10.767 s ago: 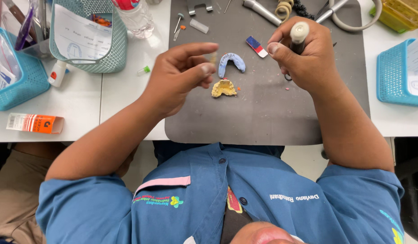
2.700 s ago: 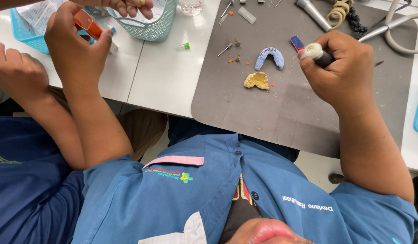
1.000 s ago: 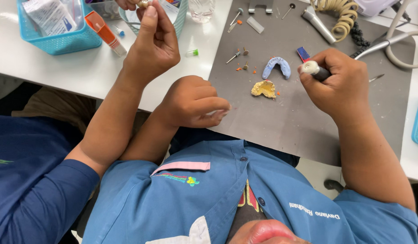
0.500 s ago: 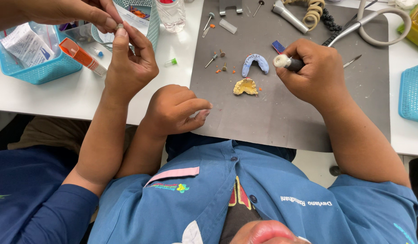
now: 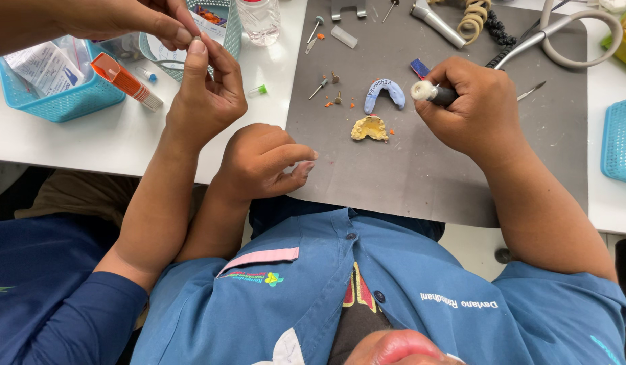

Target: The person uses a rotary polishing tool with a white buffing head to smooth and polish a small yellowish dental prosthesis held in the left hand. The person rotates the prosthesis to access different surfaces, then briefly sets it down and swaps the buffing head for a smaller abrasive tip before continuing to polish the same prosthesis.

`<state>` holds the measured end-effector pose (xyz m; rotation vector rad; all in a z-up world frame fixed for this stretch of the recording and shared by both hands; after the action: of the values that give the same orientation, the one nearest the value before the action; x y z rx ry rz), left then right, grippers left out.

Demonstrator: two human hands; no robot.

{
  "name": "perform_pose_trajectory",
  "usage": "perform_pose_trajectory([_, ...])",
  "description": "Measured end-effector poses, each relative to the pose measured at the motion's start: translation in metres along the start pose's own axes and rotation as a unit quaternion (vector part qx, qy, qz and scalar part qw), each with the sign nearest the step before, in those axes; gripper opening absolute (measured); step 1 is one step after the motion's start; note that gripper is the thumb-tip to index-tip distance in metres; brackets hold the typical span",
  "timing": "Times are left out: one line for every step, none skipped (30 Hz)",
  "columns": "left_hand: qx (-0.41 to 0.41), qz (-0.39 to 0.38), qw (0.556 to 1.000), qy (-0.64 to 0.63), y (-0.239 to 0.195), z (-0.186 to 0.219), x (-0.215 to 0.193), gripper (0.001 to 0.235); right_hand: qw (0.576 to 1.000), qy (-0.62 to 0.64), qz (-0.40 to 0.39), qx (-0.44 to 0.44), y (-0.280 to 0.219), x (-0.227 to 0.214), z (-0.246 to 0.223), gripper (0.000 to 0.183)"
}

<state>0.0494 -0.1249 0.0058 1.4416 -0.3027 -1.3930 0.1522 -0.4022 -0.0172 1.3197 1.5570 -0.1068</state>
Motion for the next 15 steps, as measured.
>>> perform_pose_trajectory([-0.018,0.012,1.0,-0.021,-0.008,0.001,0.005,0.02,1.0,0.0,0.0,0.001,0.0,0.0,0.0,0.022])
perform_pose_trajectory([-0.02,0.019,0.999,-0.037,-0.016,-0.001,0.008,0.021,1.0,0.0,0.0,0.001,0.0,0.0,0.0,0.023])
perform_pose_trajectory([-0.022,0.026,0.998,-0.054,-0.024,-0.003,0.011,0.021,1.0,0.001,0.0,0.001,-0.001,0.0,0.0,0.024])
perform_pose_trajectory([-0.023,0.034,0.997,-0.071,-0.029,-0.006,0.012,0.021,1.0,-0.001,0.001,-0.002,0.0,0.0,-0.001,0.023])
perform_pose_trajectory([-0.025,0.045,0.996,-0.078,-0.033,-0.007,0.012,0.02,1.0,-0.003,0.002,-0.005,0.0,-0.001,-0.001,0.023])
perform_pose_trajectory([-0.026,0.056,0.995,-0.084,-0.034,-0.007,0.012,0.02,1.0,-0.005,0.004,-0.008,0.0,-0.001,-0.002,0.022])
perform_pose_trajectory([-0.026,0.067,0.993,-0.091,-0.034,-0.005,0.013,0.019,1.0,0.0,0.007,-0.01,0.0,-0.002,-0.002,0.022])
perform_pose_trajectory([-0.064,0.097,0.987,-0.107,-0.035,-0.004,0.013,0.018,1.0,0.004,0.008,-0.011,0.0,-0.002,-0.002,0.021])
perform_pose_trajectory([-0.102,0.127,0.979,-0.123,-0.035,-0.003,0.014,0.017,1.0,0.008,0.01,-0.012,-0.001,-0.002,-0.002,0.021])
perform_pose_trajectory([-0.141,0.157,0.968,-0.138,-0.037,-0.002,0.015,0.015,1.0,0.006,0.011,-0.015,-0.001,-0.002,-0.002,0.021])
perform_pose_trajectory([-0.192,0.181,0.935,-0.236,-0.039,-0.006,0.019,0.015,1.0,0.005,0.011,-0.017,-0.001,-0.002,-0.001,0.021])
perform_pose_trajectory([-0.241,0.203,0.89,-0.33,-0.043,-0.01,0.025,0.015,1.0,0.004,0.012,-0.02,-0.001,-0.001,-0.001,0.021])
perform_pose_trajectory([-0.286,0.221,0.833,-0.419,-0.046,-0.015,0.031,0.015,1.0,0.006,0.012,-0.021,-0.002,-0.001,-0.001,0.021])
perform_pose_trajectory([-0.306,0.212,0.802,-0.467,-0.047,-0.019,0.037,0.016,1.0,0.007,0.013,-0.023,-0.002,-0.001,-0.001,0.021])
perform_pose_trajectory([-0.325,0.202,0.768,-0.513,-0.047,-0.023,0.043,0.017,1.0,0.008,0.013,-0.025,-0.003,-0.001,-0.001,0.021])
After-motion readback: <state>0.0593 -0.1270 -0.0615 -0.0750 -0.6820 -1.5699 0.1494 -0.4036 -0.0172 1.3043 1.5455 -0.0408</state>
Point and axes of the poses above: each hand's wrist, its own y-axis towards the middle knuckle, its own x-axis out of the palm, z = x × y, the point moved 5 cm from there along y, towards the middle knuckle, and after that the axes turned 4 degrees about z, right-handed, at the moved point
